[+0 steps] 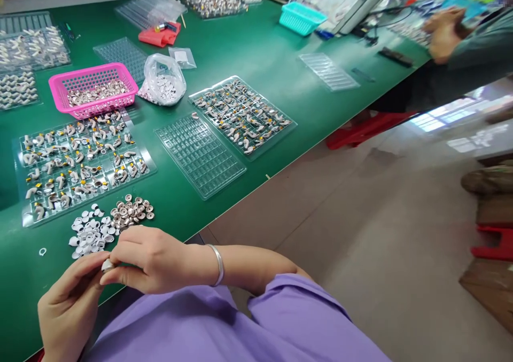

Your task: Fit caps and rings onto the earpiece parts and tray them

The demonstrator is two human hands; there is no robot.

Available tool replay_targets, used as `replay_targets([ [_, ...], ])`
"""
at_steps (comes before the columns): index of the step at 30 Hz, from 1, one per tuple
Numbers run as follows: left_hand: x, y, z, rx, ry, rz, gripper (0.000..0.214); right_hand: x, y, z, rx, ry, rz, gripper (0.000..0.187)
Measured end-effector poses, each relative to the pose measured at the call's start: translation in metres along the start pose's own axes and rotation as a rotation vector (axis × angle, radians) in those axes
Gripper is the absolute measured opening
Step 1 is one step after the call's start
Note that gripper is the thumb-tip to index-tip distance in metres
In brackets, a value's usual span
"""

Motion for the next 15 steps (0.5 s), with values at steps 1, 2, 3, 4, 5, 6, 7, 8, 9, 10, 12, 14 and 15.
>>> replay_targets([
  [1,0.000,0.001,-0.002,-0.027,0.042,0.022,0.019,0.000,0.000,-0.001,-0.018,0.014,0.047,0.022],
  [2,0.001,0.001,-0.005,-0.073,0.100,0.047,0.017,-0.001,0.000,-0.002,-0.025,0.021,0.087,0.021],
  [3,0.001,0.000,-0.009,-0.138,0.172,0.074,0.016,-0.001,0.000,-0.003,-0.024,0.020,0.121,0.019],
  [4,0.001,-0.001,-0.013,-0.223,0.253,0.101,0.018,0.000,0.000,-0.003,-0.020,0.013,0.144,0.018],
  [5,0.002,-0.004,-0.017,-0.321,0.334,0.128,0.021,0.001,0.000,-0.004,-0.016,0.002,0.161,0.017],
  [6,0.002,-0.007,-0.020,-0.421,0.412,0.153,0.026,0.001,0.000,-0.004,-0.016,-0.011,0.175,0.017],
  [7,0.002,-0.010,-0.023,-0.511,0.484,0.173,0.029,0.002,0.000,-0.004,-0.023,-0.028,0.186,0.017],
  [8,0.002,-0.013,-0.026,-0.583,0.540,0.192,0.032,0.003,0.000,-0.003,-0.036,-0.046,0.193,0.018],
  [9,0.003,-0.015,-0.028,-0.636,0.584,0.203,0.035,0.004,0.000,-0.003,-0.050,-0.066,0.193,0.020],
  [10,0.003,-0.017,-0.030,-0.674,0.618,0.211,0.036,0.004,-0.001,-0.002,-0.060,-0.083,0.185,0.021],
  [12,0.002,-0.020,-0.032,-0.722,0.670,0.211,0.038,0.005,-0.003,-0.001,-0.065,-0.108,0.161,0.022],
  [14,0.001,-0.022,-0.033,-0.756,0.706,0.206,0.038,0.005,-0.005,0.000,-0.059,-0.117,0.139,0.023],
  [15,0.001,-0.023,-0.033,-0.768,0.715,0.203,0.038,0.005,-0.006,0.000,-0.053,-0.117,0.135,0.023],
])
Point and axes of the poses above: each hand's wrist, its own x-axis towards the middle knuckle, its own y-axis out of the back of the hand, z = x × y, the point moved 6 cm from there along x, towards the middle knuckle, and after that the axes turned 13 degrees about -x, right-handed, at the moved point
